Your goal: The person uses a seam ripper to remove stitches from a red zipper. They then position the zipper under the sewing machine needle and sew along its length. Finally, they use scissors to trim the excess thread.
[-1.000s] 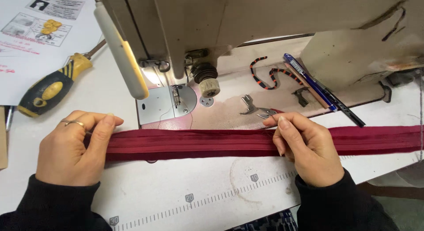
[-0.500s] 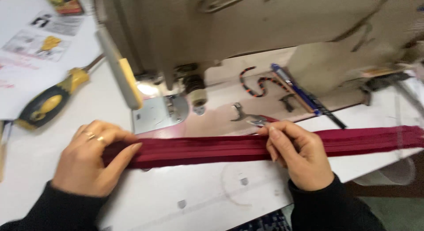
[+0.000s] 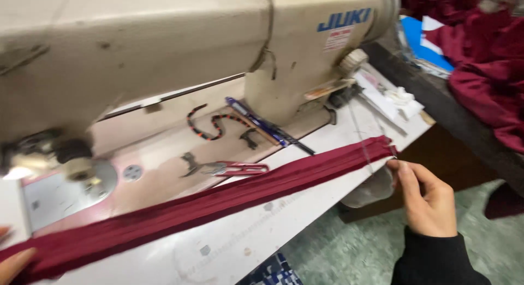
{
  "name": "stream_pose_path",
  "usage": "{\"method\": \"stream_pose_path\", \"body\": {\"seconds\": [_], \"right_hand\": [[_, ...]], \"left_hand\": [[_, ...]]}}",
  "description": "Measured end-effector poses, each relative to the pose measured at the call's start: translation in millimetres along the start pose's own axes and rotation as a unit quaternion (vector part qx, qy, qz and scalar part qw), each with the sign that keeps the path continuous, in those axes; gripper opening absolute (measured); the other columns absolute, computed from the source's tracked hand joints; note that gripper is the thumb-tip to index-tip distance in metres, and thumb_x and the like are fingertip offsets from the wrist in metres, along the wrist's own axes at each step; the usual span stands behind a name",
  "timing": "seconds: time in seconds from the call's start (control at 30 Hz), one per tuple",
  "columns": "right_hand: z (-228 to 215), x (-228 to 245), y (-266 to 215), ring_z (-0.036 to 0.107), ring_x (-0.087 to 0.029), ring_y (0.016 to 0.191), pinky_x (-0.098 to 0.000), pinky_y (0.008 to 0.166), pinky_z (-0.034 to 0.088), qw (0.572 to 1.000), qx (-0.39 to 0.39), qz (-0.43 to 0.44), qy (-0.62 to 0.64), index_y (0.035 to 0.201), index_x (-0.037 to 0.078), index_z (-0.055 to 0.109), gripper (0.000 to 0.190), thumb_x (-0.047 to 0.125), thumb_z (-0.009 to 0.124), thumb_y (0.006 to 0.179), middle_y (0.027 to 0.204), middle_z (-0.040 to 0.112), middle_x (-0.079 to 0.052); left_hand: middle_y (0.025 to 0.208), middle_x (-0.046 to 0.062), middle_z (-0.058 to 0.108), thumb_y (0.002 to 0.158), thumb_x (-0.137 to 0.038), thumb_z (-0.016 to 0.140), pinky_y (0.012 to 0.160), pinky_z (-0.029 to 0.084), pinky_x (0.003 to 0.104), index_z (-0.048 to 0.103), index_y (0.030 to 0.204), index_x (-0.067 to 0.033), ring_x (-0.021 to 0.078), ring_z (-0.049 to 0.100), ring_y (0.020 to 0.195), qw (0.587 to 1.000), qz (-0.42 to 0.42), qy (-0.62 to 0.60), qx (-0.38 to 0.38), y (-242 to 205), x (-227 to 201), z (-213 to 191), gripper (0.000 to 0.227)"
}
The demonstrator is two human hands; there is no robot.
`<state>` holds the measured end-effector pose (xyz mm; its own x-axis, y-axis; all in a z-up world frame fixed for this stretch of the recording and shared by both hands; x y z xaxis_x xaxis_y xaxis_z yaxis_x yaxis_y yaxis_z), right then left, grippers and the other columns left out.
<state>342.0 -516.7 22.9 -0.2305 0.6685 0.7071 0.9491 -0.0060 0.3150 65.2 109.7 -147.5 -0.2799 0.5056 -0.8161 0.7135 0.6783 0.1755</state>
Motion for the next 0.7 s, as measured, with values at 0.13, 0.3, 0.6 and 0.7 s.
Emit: {"method": "stream_pose_path", "body": {"seconds": [0.13, 0.3, 0.6, 0.7], "right_hand": [[72, 117, -9, 0.062, -0.014, 0.081, -0.0253, 0.079, 0.043, 0.970, 0.125, -0.207, 0.021, 0.101, 0.005, 0.072, 0.022, 0.013, 0.052, 0.095, 0.087, 0.066, -0.004], [162, 196, -17, 0.059, -0.025, 0.079, -0.0337, 0.074, 0.044, 0.892, 0.200, -0.405, 0.038, 0.109, 0.004, 0.068, 0.022, 0.010, 0.054, 0.093, 0.085, 0.055, -0.009], [182, 246, -62, 0.059, -0.027, 0.096, -0.0382, 0.086, 0.044, 0.818, 0.289, -0.496, -0.033, 0.108, 0.013, 0.067, 0.024, 0.024, 0.062, 0.087, 0.105, 0.060, -0.008], [187, 234, -79, 0.062, -0.020, 0.095, -0.0341, 0.083, 0.048, 0.806, 0.365, -0.463, -0.045, 0.105, 0.015, 0.069, 0.024, 0.027, 0.063, 0.085, 0.103, 0.063, -0.001]], "left_hand": [[0.110, 0.017, 0.061, 0.067, -0.014, 0.082, 0.083, 0.044, 0.031, 0.067, 0.116, -0.0015, 0.0242, 0.056, 0.100, 0.994, 0.047, 0.089, -0.038, -16, -106, -36, 0.053], [0.100, 0.006, 0.065, 0.069, -0.044, 0.073, 0.091, 0.042, 0.040, 0.070, 0.107, -0.0224, 0.0270, 0.060, 0.093, 0.925, 0.227, 0.305, -0.029, -31, -181, -38, 0.044], [0.097, 0.005, 0.059, 0.084, -0.034, 0.065, 0.091, 0.039, 0.038, 0.070, 0.110, -0.0192, 0.0283, 0.055, 0.094, 0.937, 0.163, 0.307, -0.023, -24, -161, -78, 0.029], [0.097, 0.006, 0.060, 0.083, -0.039, 0.066, 0.092, 0.039, 0.040, 0.069, 0.109, -0.0200, 0.0288, 0.054, 0.098, 0.940, 0.143, 0.309, 0.013, -11, -151, -71, 0.033]]}}
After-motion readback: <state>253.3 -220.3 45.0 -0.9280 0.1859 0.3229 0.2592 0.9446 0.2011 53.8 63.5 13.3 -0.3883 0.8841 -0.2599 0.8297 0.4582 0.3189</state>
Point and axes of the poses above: each hand's wrist, its own y-axis towards the middle knuckle, its own z-axis out of the palm, x = y × z, the point moved 9 cm from there along y, towards the middle knuckle
